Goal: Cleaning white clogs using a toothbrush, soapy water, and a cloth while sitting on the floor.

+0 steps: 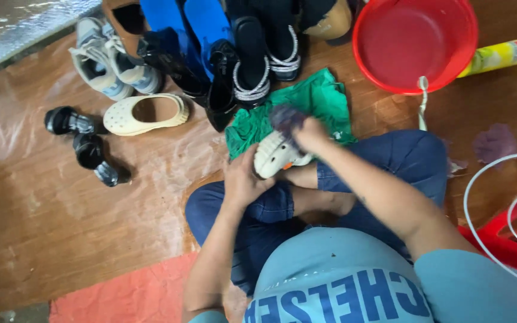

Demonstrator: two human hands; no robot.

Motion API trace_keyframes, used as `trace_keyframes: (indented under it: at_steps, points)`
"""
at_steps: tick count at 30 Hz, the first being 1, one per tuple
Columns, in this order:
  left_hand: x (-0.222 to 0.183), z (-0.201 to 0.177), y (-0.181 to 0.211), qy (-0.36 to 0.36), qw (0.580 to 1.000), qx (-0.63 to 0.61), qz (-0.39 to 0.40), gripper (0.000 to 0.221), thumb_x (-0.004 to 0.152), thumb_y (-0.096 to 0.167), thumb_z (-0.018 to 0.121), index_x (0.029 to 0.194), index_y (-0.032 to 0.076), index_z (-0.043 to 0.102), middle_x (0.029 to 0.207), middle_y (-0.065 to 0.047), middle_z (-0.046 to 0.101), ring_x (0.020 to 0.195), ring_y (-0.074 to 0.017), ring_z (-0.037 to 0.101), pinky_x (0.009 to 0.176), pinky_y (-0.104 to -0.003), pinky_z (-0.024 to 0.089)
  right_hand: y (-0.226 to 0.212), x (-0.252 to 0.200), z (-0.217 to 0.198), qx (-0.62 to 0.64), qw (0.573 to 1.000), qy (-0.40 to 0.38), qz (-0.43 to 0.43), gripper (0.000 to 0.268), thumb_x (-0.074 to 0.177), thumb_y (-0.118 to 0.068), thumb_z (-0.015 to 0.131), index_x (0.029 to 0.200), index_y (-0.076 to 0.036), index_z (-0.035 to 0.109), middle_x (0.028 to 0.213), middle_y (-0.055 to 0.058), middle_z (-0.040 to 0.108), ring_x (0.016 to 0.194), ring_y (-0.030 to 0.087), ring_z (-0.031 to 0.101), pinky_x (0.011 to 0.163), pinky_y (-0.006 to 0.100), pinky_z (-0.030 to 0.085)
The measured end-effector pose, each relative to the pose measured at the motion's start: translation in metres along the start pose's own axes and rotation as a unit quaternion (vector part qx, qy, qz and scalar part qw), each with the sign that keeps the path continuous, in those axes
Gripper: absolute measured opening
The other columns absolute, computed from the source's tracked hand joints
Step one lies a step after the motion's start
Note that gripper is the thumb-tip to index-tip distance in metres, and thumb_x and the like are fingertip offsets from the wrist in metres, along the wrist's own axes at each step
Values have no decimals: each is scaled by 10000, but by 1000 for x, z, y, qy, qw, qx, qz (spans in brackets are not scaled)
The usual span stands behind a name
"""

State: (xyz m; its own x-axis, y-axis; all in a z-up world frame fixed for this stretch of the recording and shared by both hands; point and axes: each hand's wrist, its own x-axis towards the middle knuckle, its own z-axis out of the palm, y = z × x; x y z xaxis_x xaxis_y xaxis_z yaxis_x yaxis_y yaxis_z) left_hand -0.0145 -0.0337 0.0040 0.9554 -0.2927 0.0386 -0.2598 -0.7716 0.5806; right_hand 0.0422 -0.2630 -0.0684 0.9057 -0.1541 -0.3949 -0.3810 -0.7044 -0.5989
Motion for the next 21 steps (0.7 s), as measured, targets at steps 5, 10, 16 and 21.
trace_keyframes:
  at_steps: [5, 10, 16, 21]
  points:
    - [-8, 20, -29, 20, 1000, -15, -15, 928, 469, 422, 925, 1311, 175, 625, 1007, -142, 750, 972, -360, 727, 1053, -590, 371, -54, -97, -13, 196, 980, -5, -41, 245, 848, -234, 716, 985, -38, 772, 888, 198, 757, 975, 392, 735, 756, 472, 568]
    - [-4, 8, -17, 38, 998, -39, -10, 902, 496, 357, 938, 1290, 59, 631, 1001, -224, 737, 970, -423, 717, 1034, -610, 376, -31, -83, -1, 52, 932, 164, -318, 451, 684, -37, 733, 1124, 57, 699, 1105, 289, 717, 1146, 442, 661, 1161, 588, 311]
    - [3, 16, -13, 29, 999, -19, 12, 936, 491, 405, 910, 1349, 148, 638, 1032, -143, 756, 996, -319, 726, 1084, -626, 287, 91, 29, 6, 3, 997, 18, 72, 379, 876, -333, 632, 1127, -71, 740, 1120, 163, 735, 1183, 366, 651, 1033, 503, 479]
    - [8, -8, -3, -13, 993, -93, -72, 979, 554, 357, 938, 1422, 96, 568, 1190, -199, 720, 1143, -411, 659, 1104, -728, 238, 67, 4, -27, 104, 988, 56, 99, 331, 885, -437, 734, 996, -131, 794, 963, 119, 768, 1030, 337, 716, 871, 436, 552]
